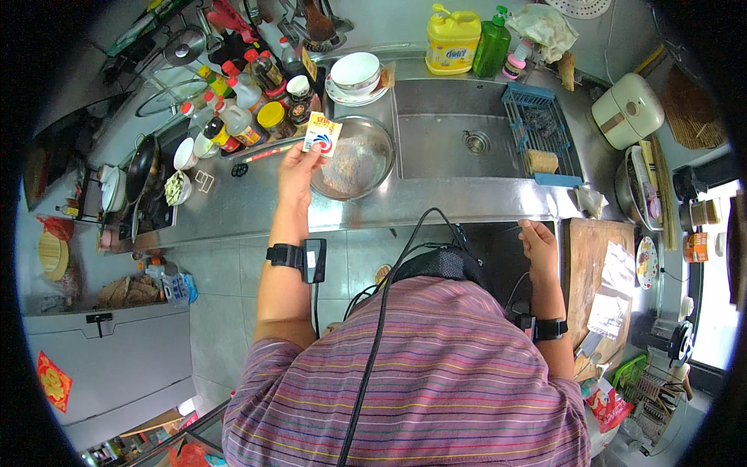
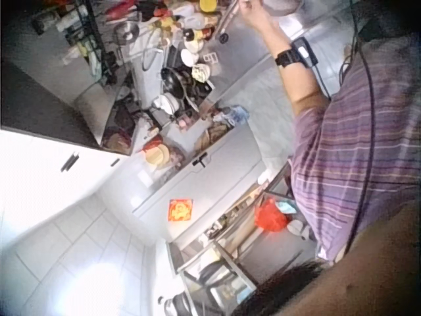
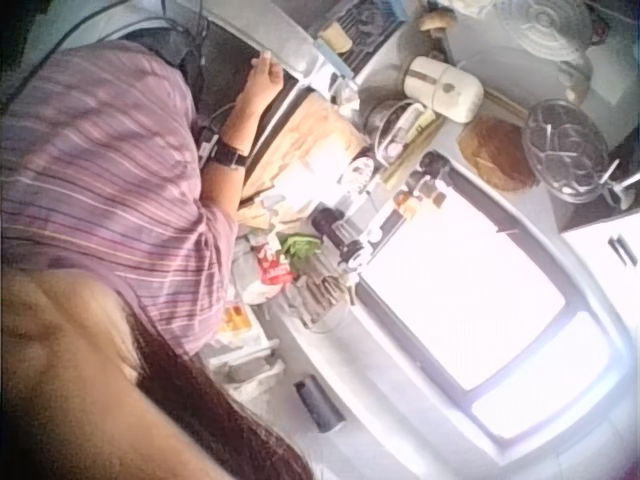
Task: The person opens a plastic bag and pours a powdery ingredient into a metal bowl. They then add water from a small white bowl using chopsticks and stir the mixture in the metal bowl.
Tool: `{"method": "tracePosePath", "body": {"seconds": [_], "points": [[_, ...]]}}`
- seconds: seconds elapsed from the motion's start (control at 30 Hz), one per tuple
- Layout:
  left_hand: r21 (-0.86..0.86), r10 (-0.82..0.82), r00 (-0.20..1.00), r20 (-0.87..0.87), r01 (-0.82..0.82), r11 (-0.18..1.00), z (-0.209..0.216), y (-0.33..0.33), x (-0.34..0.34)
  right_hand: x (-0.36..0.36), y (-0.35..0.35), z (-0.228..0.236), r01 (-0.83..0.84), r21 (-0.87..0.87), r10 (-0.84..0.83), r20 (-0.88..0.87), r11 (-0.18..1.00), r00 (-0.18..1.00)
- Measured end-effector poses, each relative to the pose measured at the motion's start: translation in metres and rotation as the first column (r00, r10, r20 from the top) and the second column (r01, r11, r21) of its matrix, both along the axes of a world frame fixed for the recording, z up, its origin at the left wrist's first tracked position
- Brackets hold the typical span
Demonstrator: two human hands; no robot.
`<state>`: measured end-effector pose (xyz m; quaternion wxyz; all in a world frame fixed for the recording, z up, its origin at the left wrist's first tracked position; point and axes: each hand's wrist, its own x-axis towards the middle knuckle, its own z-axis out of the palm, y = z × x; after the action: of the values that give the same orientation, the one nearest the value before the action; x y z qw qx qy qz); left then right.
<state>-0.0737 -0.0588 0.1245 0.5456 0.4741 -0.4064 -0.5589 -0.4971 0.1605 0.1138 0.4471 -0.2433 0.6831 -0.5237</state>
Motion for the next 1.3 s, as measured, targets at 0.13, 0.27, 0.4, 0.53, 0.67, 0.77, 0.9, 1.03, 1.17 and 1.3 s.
{"method": "tracePosePath", "body": {"seconds": [0.13,0.27,0.4,0.53,0.67,0.77,0.9,1.03,1.17,1.3], "points": [[-0.12,-0.291,0.847,-0.446,0.266,0.956,0.018,0.006,-0.039,-0.003,-0.007,0.024,-0.017,-0.038,0.014,-0.083,0.999,0.996],[-0.188,-0.51,0.703,-0.495,0.487,0.853,0.033,0.012,-0.103,-0.005,-0.025,0.06,-0.167,-0.161,0.099,-0.365,0.973,0.926],[-0.118,-0.699,0.67,-0.249,0.695,0.709,0.045,0.028,-0.172,0.004,-0.041,0.088,-0.394,-0.332,0.117,-0.62,0.857,0.776],[-0.077,-0.816,0.567,-0.113,0.814,0.576,0.042,0.05,-0.232,0.009,-0.039,0.095,-0.287,-0.217,0.074,-0.665,0.933,0.743],[-0.053,-0.89,0.447,-0.09,0.89,0.453,0.032,0.061,-0.27,-0.011,-0.024,0.094,-0.143,-0.171,0.015,-0.591,0.975,0.806],[-0.01,-0.912,0.404,-0.069,0.914,0.405,0.024,0.066,-0.297,-0.035,-0.011,0.089,-0.12,-0.117,0.034,-0.561,0.986,0.827],[0.062,-0.951,0.304,-0.049,0.952,0.301,0.021,0.073,-0.337,-0.067,0.007,0.077,-0.094,-0.132,0.008,-0.54,0.987,0.842],[0.042,-0.943,0.329,-0.047,0.944,0.327,0.018,0.082,-0.366,-0.113,0.026,0.059,0.025,-0.15,-0.094,-0.467,0.988,0.879],[0.04,-0.889,0.457,0.037,0.888,0.459,0.007,0.07,-0.369,-0.209,0.063,0.038,0.33,-0.02,-0.273,-0.612,0.944,0.742],[0.135,-0.799,0.594,0.095,0.787,0.601,-0.012,0.045,-0.347,-0.32,0.108,0.009,0.695,0.05,-0.461,-0.714,0.718,0.527]]}}
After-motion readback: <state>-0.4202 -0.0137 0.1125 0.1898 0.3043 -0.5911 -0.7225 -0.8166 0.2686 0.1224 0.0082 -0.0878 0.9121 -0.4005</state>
